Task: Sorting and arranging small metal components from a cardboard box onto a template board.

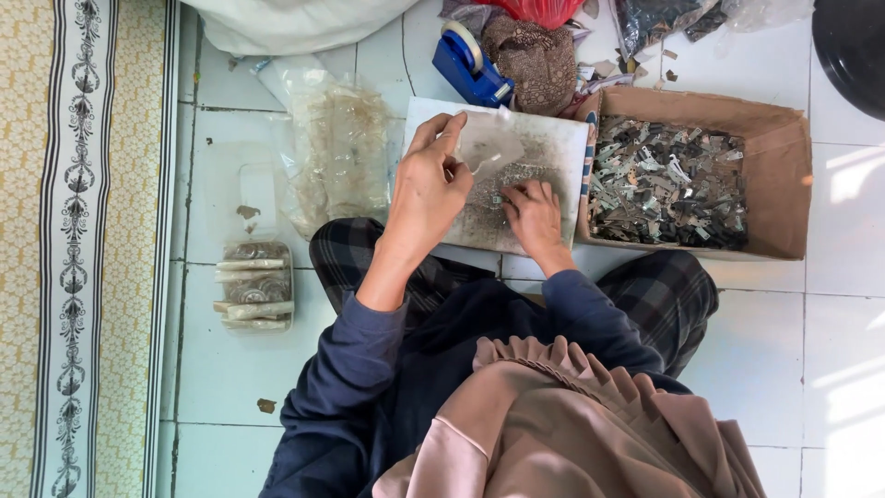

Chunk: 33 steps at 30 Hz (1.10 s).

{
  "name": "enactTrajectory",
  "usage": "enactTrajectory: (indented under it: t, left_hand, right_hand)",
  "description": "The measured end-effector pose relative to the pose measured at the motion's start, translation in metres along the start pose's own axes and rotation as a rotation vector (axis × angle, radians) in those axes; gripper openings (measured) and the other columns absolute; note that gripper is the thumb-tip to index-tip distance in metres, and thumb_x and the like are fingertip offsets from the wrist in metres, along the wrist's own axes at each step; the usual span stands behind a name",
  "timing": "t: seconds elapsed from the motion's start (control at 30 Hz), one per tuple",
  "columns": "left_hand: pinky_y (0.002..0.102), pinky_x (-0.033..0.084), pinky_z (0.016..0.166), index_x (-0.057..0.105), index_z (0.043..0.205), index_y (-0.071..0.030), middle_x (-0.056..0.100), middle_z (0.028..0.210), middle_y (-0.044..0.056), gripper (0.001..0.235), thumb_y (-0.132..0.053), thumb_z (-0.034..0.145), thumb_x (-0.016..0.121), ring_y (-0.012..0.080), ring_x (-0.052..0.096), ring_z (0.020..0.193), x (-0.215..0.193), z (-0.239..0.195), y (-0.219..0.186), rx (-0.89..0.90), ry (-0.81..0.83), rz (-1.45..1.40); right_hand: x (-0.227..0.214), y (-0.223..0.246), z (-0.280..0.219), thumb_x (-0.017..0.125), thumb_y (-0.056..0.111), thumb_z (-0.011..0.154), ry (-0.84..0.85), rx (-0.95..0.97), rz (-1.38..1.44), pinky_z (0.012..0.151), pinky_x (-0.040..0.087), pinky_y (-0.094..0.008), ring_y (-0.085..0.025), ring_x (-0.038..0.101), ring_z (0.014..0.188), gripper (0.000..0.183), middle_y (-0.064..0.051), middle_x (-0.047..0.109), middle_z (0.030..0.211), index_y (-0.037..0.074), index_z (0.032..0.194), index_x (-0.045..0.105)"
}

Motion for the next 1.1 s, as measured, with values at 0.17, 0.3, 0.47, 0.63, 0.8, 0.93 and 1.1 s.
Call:
enactTrajectory:
  t: [0.17,0.3,0.47,0.63,0.8,0.93,1.1]
  left_hand:
    - [0.035,0.062,0.072,0.051,0.148,0.001,0.054,0.140,0.025,0.057,0.009,0.092,0.055,0.0237,0.070,0.089,-0.010,-0.005,-0.044,0.030,0.015,-0.025]
    - [0.036,0.062,0.072,0.052,0.146,0.003,0.054,0.140,0.026,0.056,0.012,0.090,0.055,0.0240,0.070,0.086,-0.003,0.000,-0.025,0.023,-0.004,0.027]
    - [0.034,0.062,0.070,0.051,0.145,0.006,0.053,0.139,0.026,0.057,0.011,0.089,0.055,0.0234,0.071,0.084,0.008,0.002,0.003,-0.025,0.010,0.099]
    - [0.036,0.063,0.073,0.052,0.145,0.004,0.053,0.140,0.025,0.056,0.010,0.089,0.056,0.0270,0.072,0.088,0.001,-0.003,-0.029,-0.036,0.016,0.054]
    - [0.034,0.063,0.074,0.051,0.149,-0.002,0.053,0.143,0.022,0.058,0.009,0.092,0.056,0.0217,0.070,0.089,-0.004,-0.009,-0.053,0.014,0.012,-0.024]
    - [0.038,0.063,0.072,0.051,0.147,0.003,0.054,0.139,0.027,0.058,0.011,0.090,0.057,0.0305,0.072,0.086,0.012,-0.004,-0.002,0.005,-0.009,0.029]
    - [0.039,0.063,0.071,0.052,0.145,0.007,0.054,0.136,0.029,0.056,0.010,0.089,0.056,0.0326,0.073,0.085,0.018,-0.005,0.022,-0.022,-0.021,0.075]
  right_hand:
    - [0.020,-0.012,0.005,0.081,0.028,0.084,0.025,0.024,-0.025,0.078,0.050,-0.044,-0.027,0.055,0.099,0.019,0.000,0.057,0.098,0.021,0.100,0.074]
    - [0.035,-0.035,-0.004,0.083,0.026,0.083,0.055,0.169,0.102,0.074,0.051,-0.046,-0.030,0.063,0.086,0.016,-0.001,0.061,0.082,0.019,0.093,0.073]
    - [0.025,-0.042,-0.022,0.080,0.037,0.084,0.231,0.596,0.249,0.079,0.057,-0.047,-0.033,0.073,0.094,0.021,-0.005,0.076,0.089,0.024,0.101,0.078]
    - [0.009,-0.028,-0.019,0.079,0.039,0.086,0.248,0.600,0.133,0.083,0.056,-0.051,-0.039,0.072,0.098,0.030,-0.010,0.075,0.094,0.016,0.106,0.076]
    - [0.000,-0.020,-0.008,0.073,0.038,0.088,0.343,0.586,0.127,0.091,0.055,-0.050,-0.037,0.070,0.103,0.026,-0.008,0.072,0.098,0.020,0.105,0.078]
    - [0.011,-0.021,-0.016,0.074,0.037,0.085,0.347,0.604,0.169,0.090,0.056,-0.051,-0.037,0.070,0.102,0.025,-0.009,0.072,0.096,0.019,0.102,0.077]
    - [-0.007,-0.029,-0.010,0.084,0.035,0.082,0.051,0.641,0.577,0.074,0.054,-0.034,-0.019,0.070,0.082,0.023,-0.004,0.073,0.084,0.022,0.100,0.078]
Point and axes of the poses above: each hand's wrist, its own z-axis towards the middle knuckle, its own x-axis out of the palm, y = z × x, the point moved 2 cm from there along z, towards the middle knuckle
